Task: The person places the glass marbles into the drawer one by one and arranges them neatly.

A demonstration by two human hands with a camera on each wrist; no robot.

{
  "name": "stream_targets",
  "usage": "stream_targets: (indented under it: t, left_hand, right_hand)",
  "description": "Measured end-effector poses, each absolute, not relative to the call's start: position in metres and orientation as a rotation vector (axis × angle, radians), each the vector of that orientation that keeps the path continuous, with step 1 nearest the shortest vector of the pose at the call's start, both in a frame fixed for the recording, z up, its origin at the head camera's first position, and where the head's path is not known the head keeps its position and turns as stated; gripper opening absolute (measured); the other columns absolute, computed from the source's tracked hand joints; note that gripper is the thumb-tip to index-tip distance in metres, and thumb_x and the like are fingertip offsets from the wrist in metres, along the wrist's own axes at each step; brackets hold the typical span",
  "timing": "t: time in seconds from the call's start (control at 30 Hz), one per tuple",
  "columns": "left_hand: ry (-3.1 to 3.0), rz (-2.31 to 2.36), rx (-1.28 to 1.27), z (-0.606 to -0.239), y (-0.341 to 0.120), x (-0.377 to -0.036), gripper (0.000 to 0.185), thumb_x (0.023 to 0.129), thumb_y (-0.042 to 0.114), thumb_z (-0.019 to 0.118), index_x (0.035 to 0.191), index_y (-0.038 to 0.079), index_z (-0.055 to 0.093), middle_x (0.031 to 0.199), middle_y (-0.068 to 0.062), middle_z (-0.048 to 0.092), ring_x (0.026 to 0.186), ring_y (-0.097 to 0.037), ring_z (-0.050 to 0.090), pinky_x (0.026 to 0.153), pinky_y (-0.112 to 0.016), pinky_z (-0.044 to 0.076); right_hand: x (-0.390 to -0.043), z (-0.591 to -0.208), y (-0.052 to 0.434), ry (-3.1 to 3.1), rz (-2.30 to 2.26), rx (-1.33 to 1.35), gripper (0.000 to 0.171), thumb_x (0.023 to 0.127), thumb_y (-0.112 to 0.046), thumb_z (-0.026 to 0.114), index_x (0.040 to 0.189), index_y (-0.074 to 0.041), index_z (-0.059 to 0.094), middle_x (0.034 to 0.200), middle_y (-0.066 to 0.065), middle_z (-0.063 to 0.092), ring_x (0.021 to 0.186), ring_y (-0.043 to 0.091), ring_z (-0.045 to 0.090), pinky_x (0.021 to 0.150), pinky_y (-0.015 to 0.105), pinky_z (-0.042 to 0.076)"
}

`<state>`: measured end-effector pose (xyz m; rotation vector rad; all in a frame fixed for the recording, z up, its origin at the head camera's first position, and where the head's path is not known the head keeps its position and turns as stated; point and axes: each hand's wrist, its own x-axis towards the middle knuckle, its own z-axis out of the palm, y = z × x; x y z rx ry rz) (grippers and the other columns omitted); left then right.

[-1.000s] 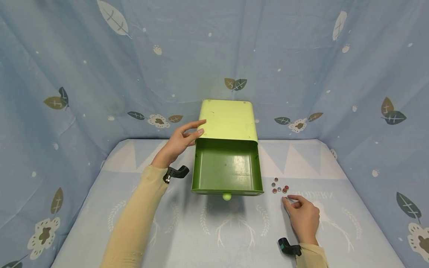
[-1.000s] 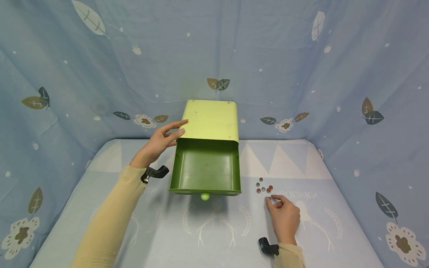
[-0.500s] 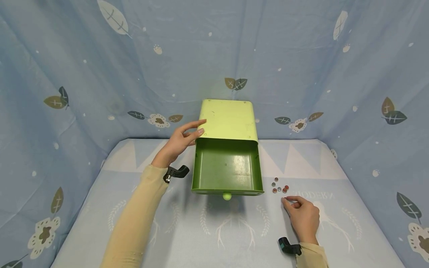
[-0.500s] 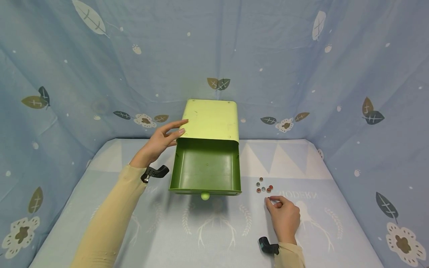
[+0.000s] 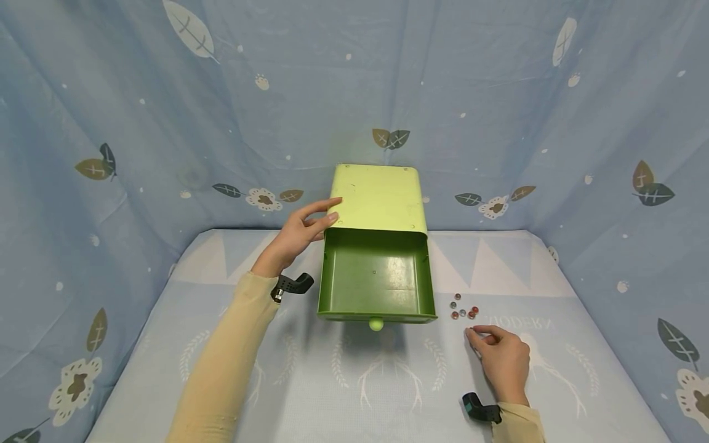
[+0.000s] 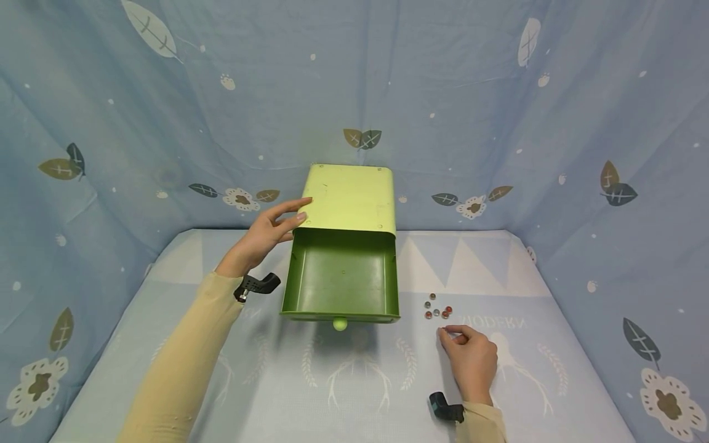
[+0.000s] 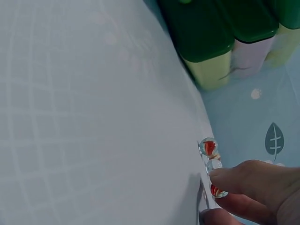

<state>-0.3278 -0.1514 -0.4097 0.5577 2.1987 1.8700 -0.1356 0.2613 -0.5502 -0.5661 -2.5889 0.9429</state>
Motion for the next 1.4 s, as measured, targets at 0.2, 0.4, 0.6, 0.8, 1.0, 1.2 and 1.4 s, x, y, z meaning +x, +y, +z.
stream_targets:
  t: [0.2, 0.4, 0.6, 0.8, 1.0, 1.2, 1.4]
  left_hand:
    - [2.197, 1.872, 0.569, -0.409, -0.151, -0.327, 0.049, 0.112, 0.041, 0.067, 0.161, 0.035, 0.058, 0.166, -0.002, 0.040, 0.144, -0.030, 0.053, 0.120, -0.057, 0.045]
    - [2.196, 1.876, 0.569, -0.410, -0.151, -0.327, 0.050, 0.112, 0.042, 0.067, 0.160, 0.036, 0.058, 0.167, 0.001, 0.041, 0.146, -0.030, 0.052, 0.121, -0.057, 0.044]
    - [2.179, 1.885, 0.565, -0.410, -0.151, -0.328, 0.050, 0.112, 0.041, 0.068, 0.160, 0.036, 0.058, 0.168, 0.005, 0.041, 0.147, -0.028, 0.051, 0.121, -0.056, 0.044]
    - [2.183, 1.883, 0.565, -0.411, -0.151, -0.328, 0.050, 0.111, 0.042, 0.068, 0.160, 0.036, 0.058, 0.168, 0.004, 0.041, 0.147, -0.028, 0.051, 0.121, -0.055, 0.044]
    - [2.188, 1.879, 0.558, -0.411, -0.152, -0.328, 0.050, 0.111, 0.043, 0.068, 0.160, 0.037, 0.058, 0.168, 0.004, 0.041, 0.147, -0.028, 0.051, 0.121, -0.055, 0.044]
    - [2.182, 1.879, 0.557, -0.410, -0.151, -0.328, 0.050, 0.111, 0.041, 0.068, 0.160, 0.036, 0.058, 0.168, 0.004, 0.041, 0.147, -0.028, 0.052, 0.122, -0.055, 0.044]
    - [2.177, 1.881, 0.559, -0.409, -0.152, -0.328, 0.051, 0.112, 0.040, 0.068, 0.161, 0.034, 0.058, 0.169, 0.002, 0.040, 0.149, -0.030, 0.050, 0.122, -0.056, 0.043]
  right_hand:
    - [-0.135, -0.545, 0.260, -2.586, 0.985, -0.554, 0.024, 0.093, -0.022, 0.091, 0.102, -0.001, 0.086, 0.065, -0.001, 0.066, 0.054, 0.018, 0.054, 0.049, 0.031, 0.037]
    - [-0.134, -0.534, 0.257, -2.551, 1.017, -0.516, 0.022, 0.092, -0.020, 0.092, 0.102, -0.002, 0.087, 0.066, 0.000, 0.069, 0.049, 0.016, 0.056, 0.046, 0.029, 0.038]
    - [-0.130, -0.516, 0.252, -2.539, 1.005, -0.468, 0.022, 0.092, -0.020, 0.093, 0.103, -0.002, 0.087, 0.068, 0.000, 0.070, 0.050, 0.016, 0.051, 0.046, 0.029, 0.035]
    - [-0.125, -0.500, 0.248, -2.527, 1.005, -0.384, 0.024, 0.092, -0.023, 0.093, 0.105, -0.003, 0.087, 0.070, 0.000, 0.072, 0.048, 0.013, 0.053, 0.044, 0.028, 0.035]
    - [-0.120, -0.484, 0.243, -2.516, 1.043, -0.339, 0.023, 0.093, -0.025, 0.093, 0.105, -0.005, 0.088, 0.070, 0.000, 0.072, 0.051, 0.012, 0.056, 0.044, 0.027, 0.038]
    - [-0.115, -0.469, 0.237, -2.487, 1.086, -0.317, 0.021, 0.091, -0.023, 0.095, 0.104, -0.008, 0.089, 0.070, -0.001, 0.072, 0.056, 0.011, 0.058, 0.049, 0.025, 0.041]
    - [-0.110, -0.456, 0.231, -2.459, 1.137, -0.296, 0.019, 0.090, -0.023, 0.096, 0.103, -0.010, 0.089, 0.073, -0.001, 0.074, 0.062, 0.011, 0.060, 0.050, 0.023, 0.041]
